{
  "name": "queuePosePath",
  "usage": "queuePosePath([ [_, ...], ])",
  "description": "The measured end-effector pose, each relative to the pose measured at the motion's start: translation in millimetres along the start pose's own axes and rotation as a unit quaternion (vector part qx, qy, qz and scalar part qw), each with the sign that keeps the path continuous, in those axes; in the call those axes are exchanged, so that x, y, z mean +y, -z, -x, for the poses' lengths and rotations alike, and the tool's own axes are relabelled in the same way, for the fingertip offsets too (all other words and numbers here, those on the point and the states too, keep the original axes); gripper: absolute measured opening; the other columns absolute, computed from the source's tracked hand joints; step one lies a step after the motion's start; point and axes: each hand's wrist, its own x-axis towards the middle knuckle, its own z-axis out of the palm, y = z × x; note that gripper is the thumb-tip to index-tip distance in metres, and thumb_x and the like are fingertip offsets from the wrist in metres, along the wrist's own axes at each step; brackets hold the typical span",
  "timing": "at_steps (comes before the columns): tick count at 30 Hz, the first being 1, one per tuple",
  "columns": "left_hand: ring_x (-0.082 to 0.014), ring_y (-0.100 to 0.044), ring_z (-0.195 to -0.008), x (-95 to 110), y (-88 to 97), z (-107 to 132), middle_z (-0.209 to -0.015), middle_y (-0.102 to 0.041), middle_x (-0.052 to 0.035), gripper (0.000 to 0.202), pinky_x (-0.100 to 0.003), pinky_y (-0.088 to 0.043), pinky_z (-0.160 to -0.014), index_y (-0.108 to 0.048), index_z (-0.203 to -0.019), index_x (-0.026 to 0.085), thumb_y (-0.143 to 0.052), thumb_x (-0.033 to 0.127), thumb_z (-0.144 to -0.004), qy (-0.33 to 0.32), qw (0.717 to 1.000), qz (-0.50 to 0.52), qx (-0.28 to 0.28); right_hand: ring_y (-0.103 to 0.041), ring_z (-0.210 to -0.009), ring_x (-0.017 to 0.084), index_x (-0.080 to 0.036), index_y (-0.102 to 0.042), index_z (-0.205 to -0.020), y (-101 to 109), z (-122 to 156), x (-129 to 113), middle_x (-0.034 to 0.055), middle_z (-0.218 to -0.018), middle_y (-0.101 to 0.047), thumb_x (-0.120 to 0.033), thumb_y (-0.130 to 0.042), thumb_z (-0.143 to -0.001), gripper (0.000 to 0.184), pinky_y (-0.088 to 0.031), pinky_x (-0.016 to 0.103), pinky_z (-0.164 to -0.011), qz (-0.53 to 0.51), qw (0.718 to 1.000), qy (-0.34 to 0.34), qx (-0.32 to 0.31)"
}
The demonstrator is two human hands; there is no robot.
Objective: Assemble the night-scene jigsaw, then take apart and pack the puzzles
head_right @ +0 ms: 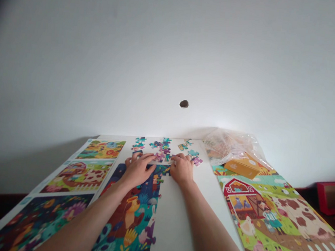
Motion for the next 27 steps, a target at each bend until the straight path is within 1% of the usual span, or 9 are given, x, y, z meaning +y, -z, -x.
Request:
queuePosePath([
  [1,-0.0345,-0.040,-0.122,0,0.8,0,-0.134,-0.057,-0.0036,0.034,-0.057,-0.031,-0.099,-0.064,-0.118,0.034,-0.050,0.036,-0.087,0.025,1.000,-0.006,0.011,-0.050,-0.110,0.027,-0.032,-0.071,-0.106,1,0,0,0.0022,-0.118,-0.064,-0.025,-0.050,-0.086,0.030,-0.034,0.040,-0.095,-0.002,1.000,0.003,0.000],
  [4,-0.0377,-0.040,-0.122,0,3.7,-1,-0.130,-0.058,-0.0111,0.033,-0.062,-0.028,-0.098,-0.065,-0.112,0.024,-0.051,0.038,-0.086,0.134,0.989,-0.033,0.045,-0.051,-0.110,0.026,-0.032,-0.071,-0.106,2,1,-2,0.0002,-0.119,-0.065,-0.025,-0.050,-0.086,0.030,-0.035,0.039,-0.094,-0.008,1.000,0.010,-0.001],
  [6,-0.0372,-0.042,-0.120,-1,5.3,-2,-0.126,-0.059,-0.0144,0.035,-0.063,-0.028,-0.098,-0.063,-0.112,0.020,-0.051,0.037,-0.084,0.172,0.984,-0.035,0.043,-0.051,-0.110,0.026,-0.032,-0.071,-0.105,3,1,-2,-0.0005,-0.119,-0.065,-0.024,-0.050,-0.085,0.030,-0.035,0.039,-0.094,-0.007,1.000,0.011,-0.002],
  [11,-0.0311,-0.046,-0.120,-5,4.8,-3,-0.126,-0.060,-0.0132,0.044,-0.059,-0.026,-0.102,-0.050,-0.126,0.021,-0.049,0.028,-0.083,0.153,0.988,0.018,0.020,-0.052,-0.109,0.026,-0.032,-0.071,-0.105,1,1,0,-0.0011,-0.119,-0.065,-0.024,-0.050,-0.085,0.030,-0.036,0.039,-0.093,-0.012,1.000,0.013,0.003],
  [16,-0.0324,-0.044,-0.124,-11,0.4,-6,-0.125,-0.061,-0.0146,0.060,-0.056,-0.029,-0.097,-0.040,-0.134,0.023,-0.049,0.013,-0.076,0.205,0.977,0.042,0.039,-0.051,-0.109,0.026,-0.032,-0.071,-0.103,-1,1,1,-0.0014,-0.118,-0.066,-0.022,-0.050,-0.084,0.030,-0.037,0.039,-0.091,-0.019,1.000,0.006,0.006],
  [18,-0.0316,-0.043,-0.124,-13,-1.7,-6,-0.126,-0.061,-0.0143,0.062,-0.056,-0.029,-0.097,-0.039,-0.135,0.023,-0.048,0.010,-0.075,0.207,0.976,0.049,0.040,-0.051,-0.108,0.026,-0.032,-0.071,-0.103,-1,1,0,-0.0019,-0.118,-0.066,-0.021,-0.050,-0.083,0.031,-0.037,0.039,-0.091,-0.022,1.000,0.005,0.008],
  [20,-0.0320,-0.044,-0.123,-14,-3.5,-6,-0.127,-0.061,-0.0129,0.058,-0.057,-0.028,-0.096,-0.041,-0.134,0.024,-0.047,0.012,-0.077,0.198,0.978,0.047,0.044,-0.051,-0.108,0.026,-0.031,-0.071,-0.103,0,1,0,-0.0025,-0.118,-0.066,-0.019,-0.050,-0.082,0.032,-0.036,0.040,-0.092,-0.023,1.000,0.003,0.010],
  [23,-0.0336,-0.044,-0.119,-13,-4.1,-6,-0.127,-0.062,-0.0101,0.047,-0.057,-0.029,-0.095,-0.047,-0.129,0.026,-0.048,0.021,-0.082,0.191,0.980,0.037,0.045,-0.051,-0.110,0.026,-0.031,-0.070,-0.105,0,1,0,-0.0024,-0.120,-0.066,-0.018,-0.050,-0.081,0.034,-0.036,0.039,-0.093,-0.022,1.000,-0.001,0.007],
  [27,-0.0329,-0.044,-0.115,-12,-1.4,-5,-0.129,-0.061,-0.0084,0.041,-0.056,-0.031,-0.094,-0.052,-0.125,0.026,-0.048,0.027,-0.084,0.185,0.982,0.026,0.029,-0.051,-0.110,0.026,-0.030,-0.070,-0.107,1,1,-1,-0.0022,-0.121,-0.066,-0.016,-0.049,-0.080,0.036,-0.036,0.039,-0.094,-0.020,1.000,-0.005,-0.001],
])
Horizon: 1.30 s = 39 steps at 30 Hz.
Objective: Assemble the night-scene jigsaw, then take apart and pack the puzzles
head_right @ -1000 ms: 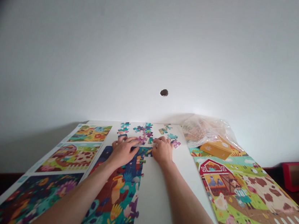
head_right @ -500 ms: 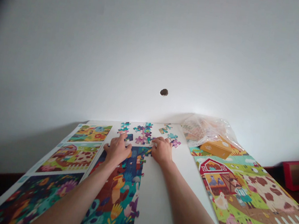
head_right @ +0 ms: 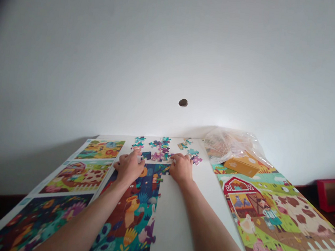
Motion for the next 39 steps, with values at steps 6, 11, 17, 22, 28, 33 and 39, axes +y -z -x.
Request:
queuePosePath([
  [6,-0.0358,-0.041,-0.119,2,2.7,1,-0.132,-0.060,-0.0094,0.042,-0.059,-0.031,-0.093,-0.055,-0.126,0.025,-0.046,0.031,-0.086,-0.017,0.999,-0.025,-0.016,-0.051,-0.109,0.027,-0.030,-0.070,-0.107,2,2,-2,-0.0021,-0.121,-0.066,-0.015,-0.047,-0.080,0.038,-0.037,0.040,-0.093,0.007,1.000,0.004,0.005],
  [11,-0.0374,-0.037,-0.124,6,3.7,6,-0.140,-0.053,-0.0069,0.042,-0.063,-0.028,-0.097,-0.057,-0.127,0.030,-0.048,0.037,-0.087,-0.058,0.997,-0.040,-0.020,-0.051,-0.112,0.026,-0.032,-0.068,-0.113,2,2,-6,-0.0017,-0.127,-0.063,-0.024,-0.049,-0.085,0.036,-0.037,0.041,-0.094,0.018,0.999,0.027,-0.021],
  [17,-0.0323,-0.041,-0.124,10,2.7,11,-0.139,-0.054,-0.0004,0.033,-0.062,-0.022,-0.106,-0.063,-0.120,0.039,-0.048,0.038,-0.090,-0.207,0.976,-0.025,-0.062,-0.037,-0.132,0.029,-0.039,-0.053,-0.132,2,6,-10,-0.0030,-0.144,-0.048,-0.043,-0.048,-0.092,0.041,-0.029,0.052,-0.105,-0.004,0.988,0.135,-0.070],
  [22,-0.0317,-0.042,-0.124,9,-0.9,10,-0.137,-0.056,-0.0020,0.032,-0.062,-0.021,-0.106,-0.065,-0.117,0.036,-0.048,0.038,-0.091,-0.183,0.982,-0.023,-0.050,-0.026,-0.139,0.034,-0.037,-0.055,-0.129,1,6,-11,-0.0005,-0.145,-0.047,-0.048,-0.043,-0.094,0.039,-0.007,0.070,-0.106,0.031,0.993,0.083,-0.074],
  [28,-0.0345,-0.039,-0.126,11,2.0,9,-0.137,-0.052,-0.0069,0.035,-0.058,-0.026,-0.104,-0.065,-0.119,0.033,-0.053,0.042,-0.087,-0.157,0.987,-0.030,-0.027,-0.025,-0.139,0.036,-0.027,-0.059,-0.126,4,5,-9,0.0066,-0.146,-0.045,-0.046,-0.049,-0.092,0.041,-0.007,0.069,-0.107,0.043,0.999,0.014,-0.030],
  [33,-0.0286,-0.052,-0.108,13,5.3,10,-0.110,-0.062,-0.0090,0.026,-0.055,-0.028,-0.103,-0.073,-0.097,0.028,-0.049,0.036,-0.089,-0.132,0.991,-0.011,-0.003,-0.051,-0.116,0.024,-0.029,-0.067,-0.109,5,7,-15,0.0035,-0.121,-0.065,-0.040,-0.047,-0.093,0.027,-0.005,0.063,-0.110,-0.002,0.994,0.108,-0.035],
  [39,-0.0297,-0.050,-0.114,13,4.1,11,-0.117,-0.061,-0.0095,0.028,-0.060,-0.023,-0.106,-0.072,-0.106,0.030,-0.050,0.032,-0.088,-0.125,0.992,-0.011,-0.008,-0.050,-0.114,0.025,-0.028,-0.067,-0.103,1,9,-18,0.0031,-0.119,-0.065,-0.033,-0.046,-0.093,0.024,-0.003,0.063,-0.108,0.031,0.996,0.081,-0.008],
])
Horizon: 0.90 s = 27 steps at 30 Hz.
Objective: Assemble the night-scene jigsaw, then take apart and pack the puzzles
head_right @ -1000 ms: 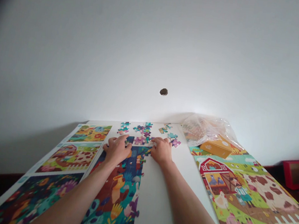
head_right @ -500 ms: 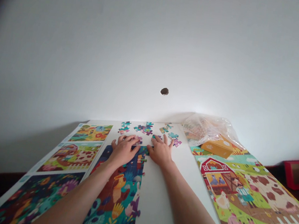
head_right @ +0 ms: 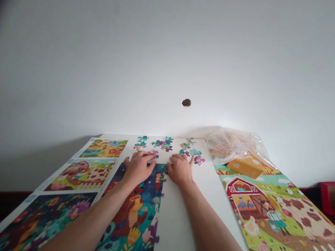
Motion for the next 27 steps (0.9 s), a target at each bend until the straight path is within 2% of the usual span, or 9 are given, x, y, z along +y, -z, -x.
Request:
queuePosePath([
  [4,-0.0304,-0.047,-0.118,0,-0.8,-1,-0.124,-0.059,-0.0093,0.031,-0.062,-0.021,-0.106,-0.069,-0.111,0.030,-0.049,0.032,-0.088,-0.001,1.000,-0.008,-0.008,-0.050,-0.112,0.024,-0.025,-0.066,-0.107,-5,0,-7,0.0065,-0.115,-0.065,-0.021,-0.040,-0.094,0.029,-0.011,0.054,-0.111,0.052,0.998,0.036,0.013],
  [7,-0.0311,-0.046,-0.119,0,-1.0,-1,-0.126,-0.058,-0.0097,0.032,-0.061,-0.022,-0.107,-0.068,-0.114,0.030,-0.051,0.031,-0.087,0.004,1.000,-0.011,-0.015,-0.048,-0.117,0.025,-0.023,-0.060,-0.120,-6,-9,-15,0.0099,-0.126,-0.060,-0.015,-0.040,-0.091,0.036,-0.014,0.050,-0.111,0.081,0.994,0.078,0.001],
  [9,-0.0315,-0.047,-0.119,0,-1.2,-1,-0.126,-0.058,-0.0100,0.032,-0.062,-0.024,-0.106,-0.068,-0.113,0.030,-0.051,0.031,-0.086,0.002,1.000,-0.011,-0.014,-0.042,-0.126,0.026,-0.022,-0.053,-0.130,-7,-18,-19,0.0103,-0.140,-0.050,-0.018,-0.038,-0.092,0.040,-0.012,0.053,-0.111,0.080,0.993,0.084,0.001],
  [12,-0.0316,-0.047,-0.118,-3,-2.1,0,-0.126,-0.057,-0.0096,0.032,-0.062,-0.026,-0.105,-0.068,-0.112,0.029,-0.050,0.032,-0.086,-0.012,1.000,-0.012,-0.007,-0.029,-0.137,0.030,-0.026,-0.046,-0.138,-9,-31,-18,0.0074,-0.149,-0.041,-0.034,-0.033,-0.098,0.042,-0.008,0.061,-0.110,0.056,0.996,0.061,-0.014],
  [14,-0.0311,-0.047,-0.118,-4,-3.2,1,-0.126,-0.056,-0.0095,0.032,-0.060,-0.027,-0.104,-0.067,-0.114,0.030,-0.050,0.032,-0.086,-0.023,1.000,-0.013,-0.005,-0.029,-0.137,0.031,-0.029,-0.051,-0.134,-12,-35,-15,0.0055,-0.145,-0.046,-0.042,-0.032,-0.099,0.042,-0.005,0.065,-0.109,0.038,0.998,0.039,-0.029],
  [18,-0.0303,-0.046,-0.118,-5,-3.8,2,-0.127,-0.055,-0.0102,0.033,-0.055,-0.033,-0.101,-0.066,-0.115,0.028,-0.050,0.033,-0.086,-0.029,0.999,-0.016,-0.005,-0.044,-0.123,0.027,-0.028,-0.066,-0.110,-11,-34,-4,0.0055,-0.120,-0.064,-0.037,-0.042,-0.096,0.030,-0.005,0.060,-0.110,0.016,1.000,0.013,0.002],
  [20,-0.0302,-0.046,-0.118,-4,-2.8,2,-0.127,-0.055,-0.0106,0.033,-0.053,-0.035,-0.100,-0.066,-0.114,0.027,-0.050,0.033,-0.086,-0.028,0.999,-0.018,-0.006,-0.046,-0.118,0.026,-0.027,-0.066,-0.112,-8,-33,0,0.0069,-0.116,-0.064,-0.035,-0.047,-0.093,0.027,-0.009,0.057,-0.110,0.019,0.999,-0.009,0.042],
  [22,-0.0302,-0.046,-0.119,-3,-1.3,2,-0.127,-0.055,-0.0105,0.033,-0.051,-0.036,-0.099,-0.066,-0.115,0.027,-0.049,0.033,-0.087,-0.026,0.999,-0.018,-0.013,-0.045,-0.119,0.027,-0.025,-0.063,-0.117,-7,-33,4,0.0086,-0.121,-0.062,-0.038,-0.052,-0.090,0.032,-0.013,0.056,-0.109,0.028,0.997,-0.043,0.065],
  [27,-0.0299,-0.046,-0.120,-2,1.2,2,-0.127,-0.055,-0.0102,0.034,-0.049,-0.036,-0.100,-0.066,-0.117,0.028,-0.049,0.033,-0.087,-0.017,0.999,-0.018,-0.026,-0.046,-0.116,0.031,-0.026,-0.065,-0.115,-11,-37,9,0.0081,-0.115,-0.065,-0.049,-0.058,-0.086,0.037,-0.019,0.055,-0.104,0.029,0.997,-0.071,0.026],
])
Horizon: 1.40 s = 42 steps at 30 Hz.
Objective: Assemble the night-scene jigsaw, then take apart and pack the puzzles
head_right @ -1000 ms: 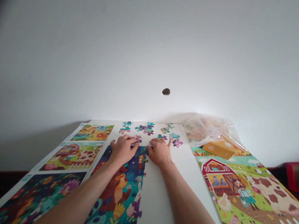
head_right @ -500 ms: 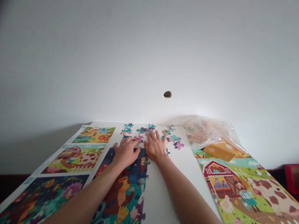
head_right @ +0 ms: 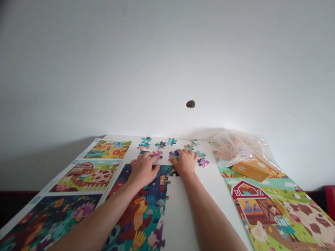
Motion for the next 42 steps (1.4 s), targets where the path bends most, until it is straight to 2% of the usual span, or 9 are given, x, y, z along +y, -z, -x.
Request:
queuePosePath([
  [6,-0.0304,-0.047,-0.119,-2,-2.3,-1,-0.126,-0.057,-0.0100,0.033,-0.050,-0.037,-0.098,-0.066,-0.115,0.027,-0.052,0.033,-0.086,-0.006,1.000,0.007,0.019,-0.053,-0.107,0.025,-0.026,-0.058,-0.124,-5,-3,1,0.0064,-0.108,-0.067,-0.035,-0.065,-0.081,0.044,-0.031,0.040,-0.094,-0.070,0.997,0.010,0.041],
  [9,-0.0306,-0.049,-0.118,-4,-4.3,-1,-0.124,-0.060,-0.0088,0.030,-0.052,-0.036,-0.099,-0.067,-0.113,0.027,-0.057,0.032,-0.084,-0.008,0.999,0.026,0.034,-0.058,-0.096,0.022,-0.024,-0.068,-0.105,-5,-4,1,0.0036,-0.092,-0.070,-0.029,-0.060,-0.085,0.022,-0.034,0.033,-0.087,-0.120,0.990,0.022,0.076],
  [11,-0.0305,-0.051,-0.116,-4,-5.2,-2,-0.121,-0.063,-0.0078,0.032,-0.054,-0.034,-0.100,-0.065,-0.114,0.027,-0.061,0.032,-0.083,-0.012,0.997,0.046,0.054,-0.059,-0.082,0.019,-0.021,-0.071,-0.090,-4,-4,0,0.0030,-0.083,-0.070,-0.033,-0.058,-0.087,0.018,-0.037,0.030,-0.077,-0.169,0.981,0.018,0.093],
  [14,-0.0294,-0.055,-0.113,-2,-5.9,-3,-0.113,-0.068,-0.0073,0.044,-0.054,-0.030,-0.104,-0.060,-0.122,0.027,-0.068,0.034,-0.080,-0.031,0.992,0.087,0.091,-0.056,-0.063,0.016,-0.019,-0.071,-0.078,-1,0,-5,0.0012,-0.067,-0.066,-0.044,-0.049,-0.092,0.036,-0.037,0.026,-0.062,-0.282,0.958,0.018,0.058],
  [17,-0.0275,-0.060,-0.108,-2,-6.6,-4,-0.106,-0.071,-0.0077,0.050,-0.051,-0.029,-0.105,-0.056,-0.127,0.025,-0.070,0.034,-0.080,-0.058,0.983,0.128,0.122,-0.055,-0.059,0.014,-0.018,-0.071,-0.069,4,7,-12,0.0004,-0.061,-0.063,-0.050,-0.040,-0.095,0.051,-0.037,0.024,-0.058,-0.353,0.934,0.056,0.001],
  [24,-0.0230,-0.064,-0.096,-5,-7.1,-5,-0.092,-0.071,-0.0044,0.041,-0.045,-0.034,-0.099,-0.057,-0.125,0.022,-0.065,0.025,-0.085,-0.088,0.968,0.179,0.153,-0.057,-0.072,0.016,-0.020,-0.068,-0.062,11,10,-16,0.0017,-0.063,-0.065,-0.041,-0.047,-0.094,0.044,-0.039,0.026,-0.069,-0.292,0.944,0.150,0.011],
  [32,-0.0207,-0.063,-0.092,-7,-9.8,-6,-0.087,-0.069,-0.0007,0.063,-0.040,-0.041,-0.094,-0.040,-0.142,0.027,-0.064,0.019,-0.084,-0.112,0.961,0.205,0.148,-0.057,-0.076,0.017,-0.022,-0.071,-0.070,10,6,-7,0.0013,-0.067,-0.068,-0.035,-0.048,-0.094,0.035,-0.039,0.027,-0.072,-0.272,0.946,0.176,0.007],
  [39,-0.0193,-0.061,-0.090,-9,-13.2,-7,-0.095,-0.066,-0.0035,0.064,-0.037,-0.045,-0.089,-0.041,-0.141,0.026,-0.065,0.018,-0.083,-0.144,0.952,0.223,0.153,-0.055,-0.074,0.016,-0.020,-0.067,-0.065,10,4,-2,0.0017,-0.064,-0.064,-0.033,-0.048,-0.093,0.036,-0.039,0.027,-0.074,-0.283,0.935,0.211,0.000],
  [42,-0.0183,-0.061,-0.087,-10,-14.4,-9,-0.088,-0.064,-0.0018,0.061,-0.036,-0.045,-0.089,-0.043,-0.140,0.026,-0.064,0.018,-0.083,-0.152,0.946,0.231,0.167,-0.055,-0.069,0.015,-0.019,-0.069,-0.068,8,4,0,0.0013,-0.064,-0.062,-0.037,-0.047,-0.093,0.037,-0.039,0.026,-0.071,-0.296,0.938,0.182,0.004],
])
